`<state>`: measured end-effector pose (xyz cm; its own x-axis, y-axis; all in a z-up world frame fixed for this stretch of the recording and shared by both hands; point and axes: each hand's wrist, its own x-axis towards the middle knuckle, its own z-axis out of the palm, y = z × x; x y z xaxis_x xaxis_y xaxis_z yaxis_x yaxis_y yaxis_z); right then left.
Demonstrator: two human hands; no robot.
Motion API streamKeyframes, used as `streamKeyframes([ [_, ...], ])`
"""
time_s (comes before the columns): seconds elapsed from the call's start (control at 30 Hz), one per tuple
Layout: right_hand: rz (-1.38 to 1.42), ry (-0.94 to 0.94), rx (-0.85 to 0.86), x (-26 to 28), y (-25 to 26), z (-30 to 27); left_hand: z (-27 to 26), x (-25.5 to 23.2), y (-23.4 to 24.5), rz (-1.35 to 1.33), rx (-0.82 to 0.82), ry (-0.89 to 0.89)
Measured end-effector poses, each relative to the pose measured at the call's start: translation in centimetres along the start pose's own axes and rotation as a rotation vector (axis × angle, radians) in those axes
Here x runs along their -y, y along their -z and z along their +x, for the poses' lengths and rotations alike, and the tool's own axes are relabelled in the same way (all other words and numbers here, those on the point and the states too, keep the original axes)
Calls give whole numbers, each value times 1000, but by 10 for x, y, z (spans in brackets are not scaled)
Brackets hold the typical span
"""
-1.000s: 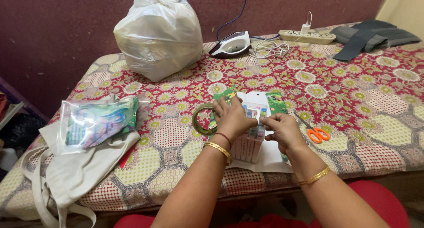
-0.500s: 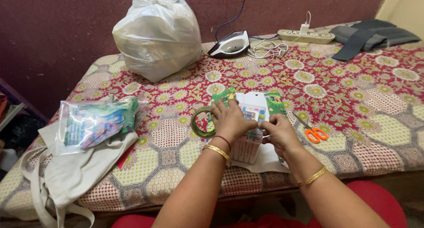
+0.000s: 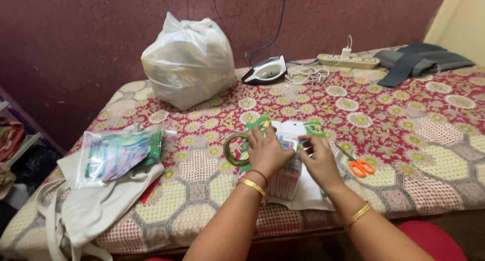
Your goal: The person wraps a small box of crayons in green patterned paper. They tear and cut pieces of green tape, then use the tape to secure the paper around the box. The person folds the paper edges and presses the tape to hold the package together.
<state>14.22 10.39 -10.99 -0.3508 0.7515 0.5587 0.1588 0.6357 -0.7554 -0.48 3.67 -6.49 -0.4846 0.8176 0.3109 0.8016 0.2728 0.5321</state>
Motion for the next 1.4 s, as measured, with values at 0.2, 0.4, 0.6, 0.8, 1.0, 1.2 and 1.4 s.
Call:
streamKeyframes([
  [0.2, -293, 77, 17, 12, -7, -2, -5, 7, -3, 18, -44, -9],
  [0.4, -514, 160, 174, -2, -1, 8, -3, 7, -9, 12, -113, -38],
  [0.6, 254, -174, 220, -32, 4, -8, 13, 51, -5, -359, -330, -121],
  [0.8, 373, -126, 345, -50, -13, -28, 32, 138, 18, -1138, -439, -188],
  [1.0, 288, -187, 389, -55, -28, -24, 26, 208, 54, -202, -348, -39],
  [1.2, 239, -243, 397, -63, -34, -27, 11, 213, 31, 14, -207, -80],
  [1.4, 286, -205, 376, -71, -36, -32, -6, 164, -8, -245, 6, -116],
])
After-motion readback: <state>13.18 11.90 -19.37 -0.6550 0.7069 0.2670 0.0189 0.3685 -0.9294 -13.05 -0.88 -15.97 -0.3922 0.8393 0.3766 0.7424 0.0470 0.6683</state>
